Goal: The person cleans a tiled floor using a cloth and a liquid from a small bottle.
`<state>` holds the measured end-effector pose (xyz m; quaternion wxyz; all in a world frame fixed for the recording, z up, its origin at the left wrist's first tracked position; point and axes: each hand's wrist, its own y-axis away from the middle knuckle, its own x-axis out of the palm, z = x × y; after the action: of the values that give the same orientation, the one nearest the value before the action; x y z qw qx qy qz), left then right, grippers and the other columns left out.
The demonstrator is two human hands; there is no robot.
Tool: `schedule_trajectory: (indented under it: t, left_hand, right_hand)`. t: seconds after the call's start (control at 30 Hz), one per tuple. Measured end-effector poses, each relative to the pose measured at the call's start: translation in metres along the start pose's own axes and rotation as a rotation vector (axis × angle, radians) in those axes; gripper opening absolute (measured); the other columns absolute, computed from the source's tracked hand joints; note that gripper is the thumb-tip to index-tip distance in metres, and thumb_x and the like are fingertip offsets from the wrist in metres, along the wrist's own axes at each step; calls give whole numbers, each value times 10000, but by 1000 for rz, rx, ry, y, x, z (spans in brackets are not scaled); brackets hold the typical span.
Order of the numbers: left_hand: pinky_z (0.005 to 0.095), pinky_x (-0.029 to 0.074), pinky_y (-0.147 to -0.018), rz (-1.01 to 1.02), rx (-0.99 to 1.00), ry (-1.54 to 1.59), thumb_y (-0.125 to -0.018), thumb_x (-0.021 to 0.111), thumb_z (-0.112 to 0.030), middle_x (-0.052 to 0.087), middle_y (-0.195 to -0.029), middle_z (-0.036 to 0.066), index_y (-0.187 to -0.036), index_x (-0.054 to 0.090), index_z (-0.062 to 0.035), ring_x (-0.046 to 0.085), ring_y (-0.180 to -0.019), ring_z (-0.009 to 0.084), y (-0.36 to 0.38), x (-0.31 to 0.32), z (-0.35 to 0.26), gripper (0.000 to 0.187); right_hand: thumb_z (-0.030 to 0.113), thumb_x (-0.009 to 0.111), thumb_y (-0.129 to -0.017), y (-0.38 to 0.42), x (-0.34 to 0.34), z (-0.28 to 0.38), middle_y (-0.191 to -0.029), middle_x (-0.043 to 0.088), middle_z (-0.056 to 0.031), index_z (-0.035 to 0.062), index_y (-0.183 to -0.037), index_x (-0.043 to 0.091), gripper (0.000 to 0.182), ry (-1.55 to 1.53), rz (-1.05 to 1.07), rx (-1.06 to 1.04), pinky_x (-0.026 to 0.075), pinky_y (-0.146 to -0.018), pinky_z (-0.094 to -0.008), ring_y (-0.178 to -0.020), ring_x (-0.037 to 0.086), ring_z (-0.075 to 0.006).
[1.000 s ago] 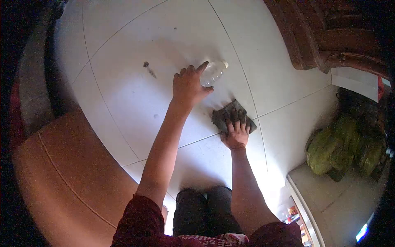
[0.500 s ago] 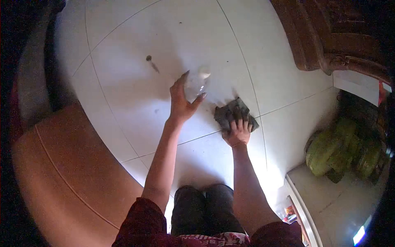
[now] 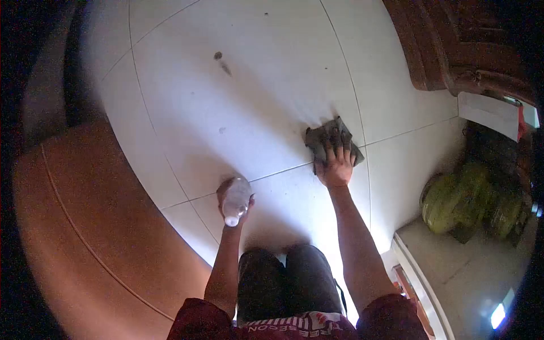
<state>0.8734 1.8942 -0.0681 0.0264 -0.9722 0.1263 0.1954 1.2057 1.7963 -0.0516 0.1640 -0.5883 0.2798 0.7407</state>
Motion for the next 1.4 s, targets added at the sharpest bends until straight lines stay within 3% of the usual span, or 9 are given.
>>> schedule_trajectory:
  t: [0.17, 0.33, 0.4, 0.57, 0.8, 0.93, 1.07, 1.3, 1.4]
  left_hand:
    - [612, 387, -1090, 109, 201, -342, -756, 736, -544, 530, -1418, 143, -1344, 499, -122, 516, -1310, 379, -11, 3, -13, 762]
    - [636, 366, -1113, 146, 237, -546, -826, 604, -667, 506, -1458, 177, -1416, 471, -95, 487, -1350, 400, -13, 5, -23, 832]
    - [646, 357, -1122, 162, 249, -602, -854, 551, -716, 497, -1474, 190, -1444, 460, -85, 476, -1366, 409, -15, 5, -23, 869]
    - [628, 236, -1203, 346, 197, -856, -859, 499, -787, 421, -1551, 217, -1516, 379, -38, 366, -1460, 430, -8, -1, -6, 1004]
    - [632, 239, -1200, 330, 282, -955, -880, 489, -745, 390, -1566, 229, -1546, 297, -43, 346, -1471, 427, 5, -3, 12, 987]
    - [629, 236, -1202, 333, 286, -961, -888, 484, -734, 386, -1566, 234, -1526, 330, -38, 345, -1474, 421, 0, -5, 11, 957]
    - [517, 240, -1254, 325, 157, -941, -952, 579, -291, 311, -1626, 42, -1569, 290, -180, 306, -1498, 279, 2, -3, -3, 691]
    - [491, 294, -1241, 339, 156, -1028, -951, 602, -167, 327, -1622, 15, -1540, 379, -209, 319, -1496, 248, 5, -5, 2, 631]
    - [490, 312, -1231, 320, 176, -1064, -943, 623, -148, 331, -1620, 16, -1537, 387, -214, 336, -1488, 252, 2, -4, 3, 642]
  right_hand:
    - [397, 596, -923, -6, -14, 4, -1641, 328, -112, 248, -1558, 414, 677, -30, -160, -138, 300, -1154, -625, -1495, 302, -416]
    - [205, 576, -976, -16, -10, -13, -1573, 385, -248, 26, -1527, 411, 602, -361, -157, -152, 304, -1171, -573, -1462, 336, -459]
    - [225, 528, -1024, -24, -8, -21, -1449, 541, -222, 38, -1484, 472, 499, -881, -171, 83, 373, -1141, -494, -1356, 488, -402]
    - [367, 473, -1045, -70, -96, -13, -1545, 452, -137, 75, -1513, 433, 552, -2039, -303, 408, 270, -1219, -521, -1433, 407, -337]
    - [433, 521, -1030, -49, -94, -8, -1583, 402, -137, 114, -1552, 379, 628, -3163, 46, -122, 246, -1241, -488, -1450, 381, -275]
    - [468, 521, -1029, -26, -59, 18, -1566, 420, -136, 116, -1547, 386, 640, -2916, -166, 94, 297, -1218, -478, -1419, 417, -276]
    - [503, 522, -1029, 29, -8, 22, -1548, 439, -135, 119, -1542, 393, 654, -2304, -537, 144, 348, -1194, -469, -1389, 452, -277]
    - [585, 593, -956, 8, -75, 59, -1486, 501, -182, 58, -1525, 405, 798, -2151, -391, 566, 414, -1134, -528, -1307, 534, -364]
    - [268, 659, -874, 23, -84, 70, -1381, 581, -193, -4, -1423, 502, 632, -2254, -113, 625, 444, -1112, -516, -1244, 575, -379]
